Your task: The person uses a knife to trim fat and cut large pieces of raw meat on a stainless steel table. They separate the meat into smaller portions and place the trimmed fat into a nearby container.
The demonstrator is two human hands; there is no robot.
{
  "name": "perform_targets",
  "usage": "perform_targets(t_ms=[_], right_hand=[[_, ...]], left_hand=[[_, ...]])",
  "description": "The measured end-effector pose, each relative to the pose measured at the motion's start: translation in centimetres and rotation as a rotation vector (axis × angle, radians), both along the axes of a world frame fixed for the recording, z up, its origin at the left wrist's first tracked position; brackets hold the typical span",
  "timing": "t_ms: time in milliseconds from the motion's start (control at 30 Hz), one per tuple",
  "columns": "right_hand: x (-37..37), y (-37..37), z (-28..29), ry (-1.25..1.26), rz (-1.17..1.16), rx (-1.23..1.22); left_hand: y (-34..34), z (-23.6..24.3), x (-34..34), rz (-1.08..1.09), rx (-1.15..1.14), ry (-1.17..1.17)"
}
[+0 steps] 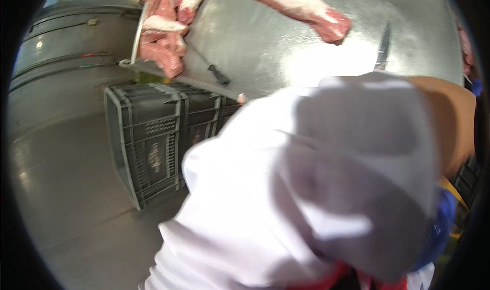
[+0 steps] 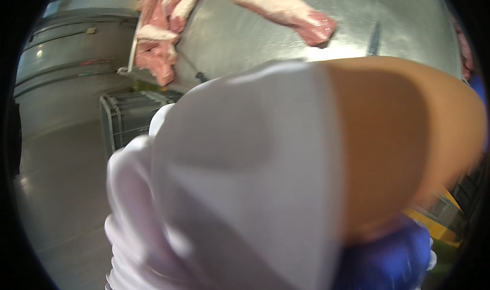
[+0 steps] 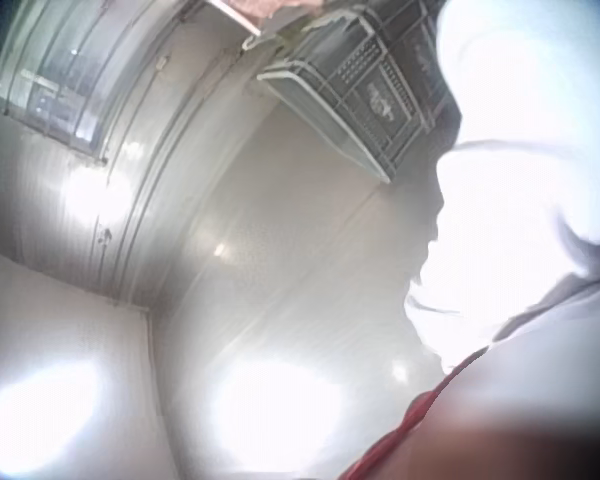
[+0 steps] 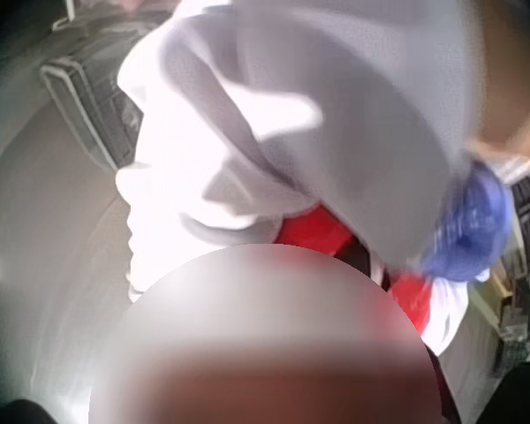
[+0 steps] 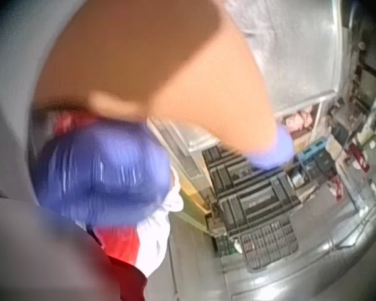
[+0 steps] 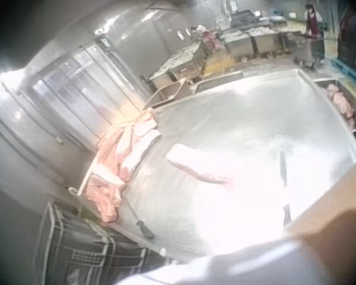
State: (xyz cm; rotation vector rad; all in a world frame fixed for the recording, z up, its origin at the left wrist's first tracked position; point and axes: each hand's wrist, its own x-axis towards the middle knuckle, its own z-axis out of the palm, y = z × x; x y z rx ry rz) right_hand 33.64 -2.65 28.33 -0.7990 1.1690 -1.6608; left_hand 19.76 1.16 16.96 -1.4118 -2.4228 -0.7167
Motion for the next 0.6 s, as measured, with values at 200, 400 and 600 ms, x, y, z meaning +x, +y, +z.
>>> perform_targets(t_ms=[200,400,600], right_hand=[[2.2,4.1,-13.2,0.182,-0.787,0.537],[-1.2,3.4,-28.5,0.671,-0.784,1.213],[-3.9,-0.8,-32.1,0.699,-0.715,1.335]], left_hand=[[-22.2,-8.7,-0.5,0.158,-0.299,-0.304],[-47.2,-22.8,-6.4,1.612,0.337,-0.562],[-34.6,-17.7,-13.6,1.787,0.071,-0.868]])
